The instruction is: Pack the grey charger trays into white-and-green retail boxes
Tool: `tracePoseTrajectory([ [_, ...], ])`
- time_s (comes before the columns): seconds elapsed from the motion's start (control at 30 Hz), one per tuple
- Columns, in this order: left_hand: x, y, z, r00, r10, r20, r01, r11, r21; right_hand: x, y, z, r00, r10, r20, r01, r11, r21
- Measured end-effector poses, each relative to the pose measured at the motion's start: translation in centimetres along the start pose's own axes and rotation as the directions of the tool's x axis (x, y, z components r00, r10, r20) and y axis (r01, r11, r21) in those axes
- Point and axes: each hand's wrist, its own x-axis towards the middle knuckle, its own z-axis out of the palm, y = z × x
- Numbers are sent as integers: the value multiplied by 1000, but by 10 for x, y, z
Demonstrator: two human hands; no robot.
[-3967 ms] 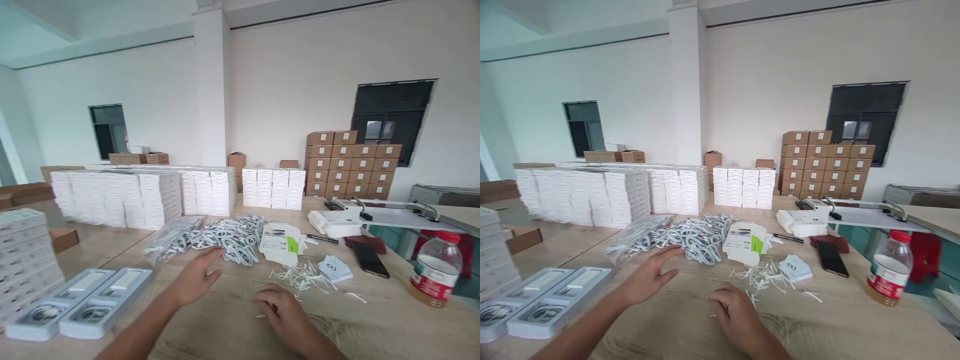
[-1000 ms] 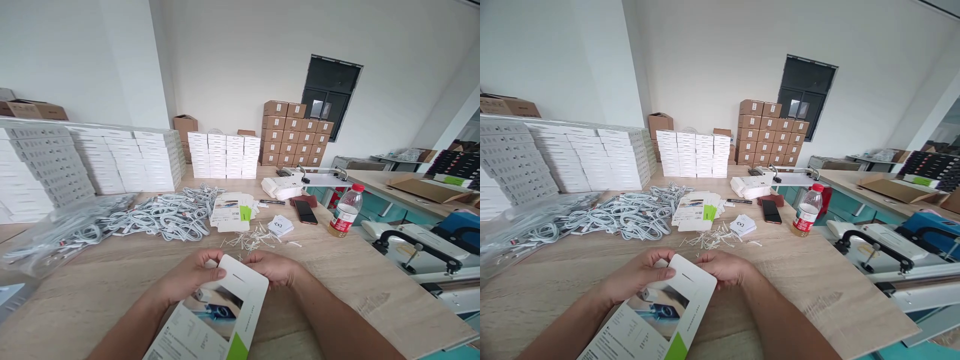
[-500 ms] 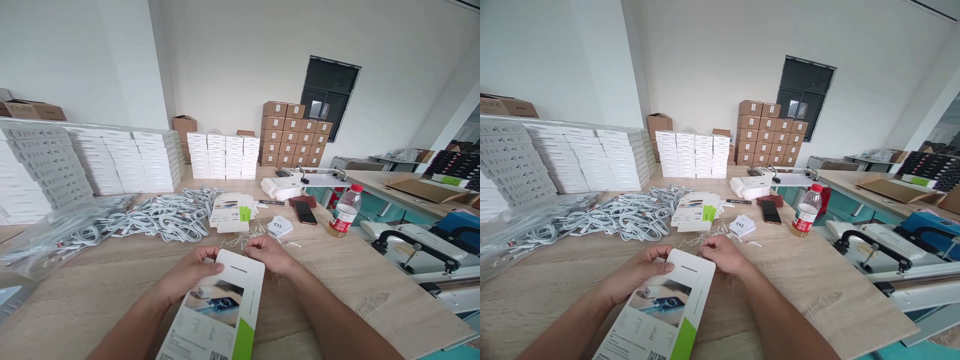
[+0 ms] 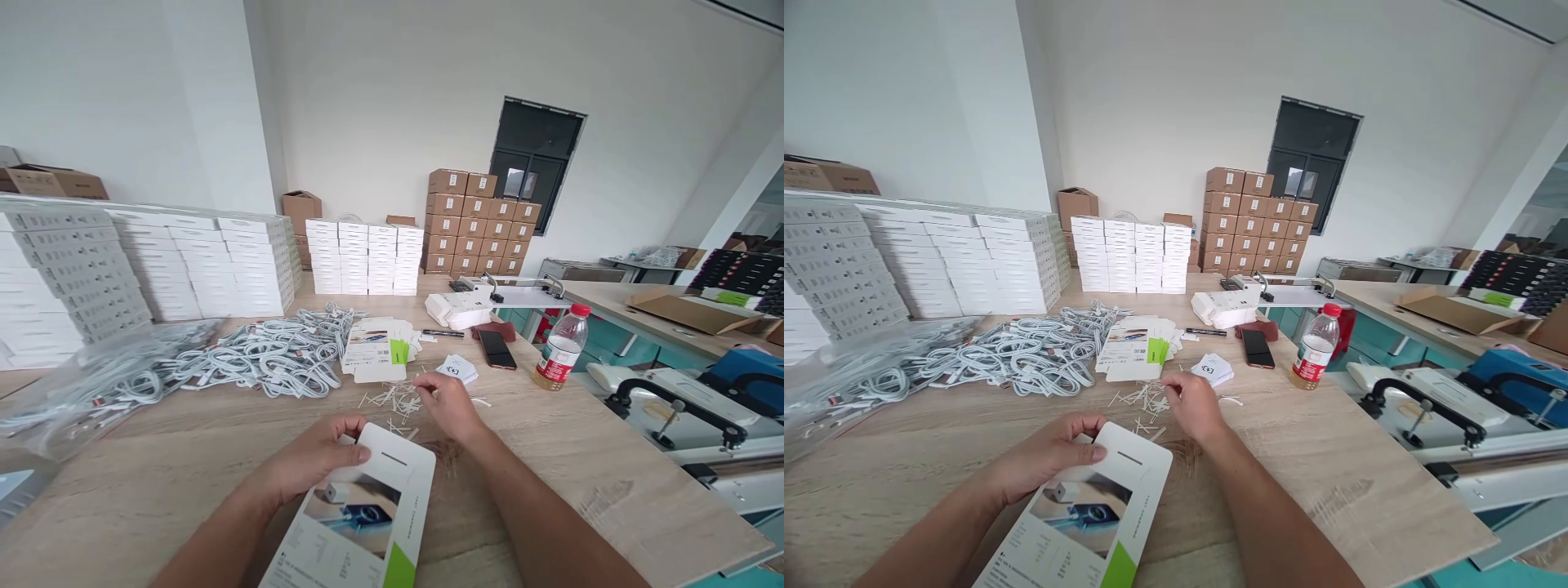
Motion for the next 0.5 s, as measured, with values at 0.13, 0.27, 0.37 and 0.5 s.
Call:
tracePoseTrajectory([
  [0.13,0,0,0,1000,-7,1,6,995,102,9,12,-20,993,30,-117,-46,989,-139],
  [0.27,0,1,2,1000,-22,9,20,977,211,11,28,-25,987,82,-135,-116,957,-265],
  [0.37,0,4,4,1000,11,22,-16,964,265,10,35,-21,988,95,-118,-129,934,-333],
  [0.5,-1,7,4,1000,23,21,-29,953,301,9,33,-18,989,86,-123,-127,913,-387],
])
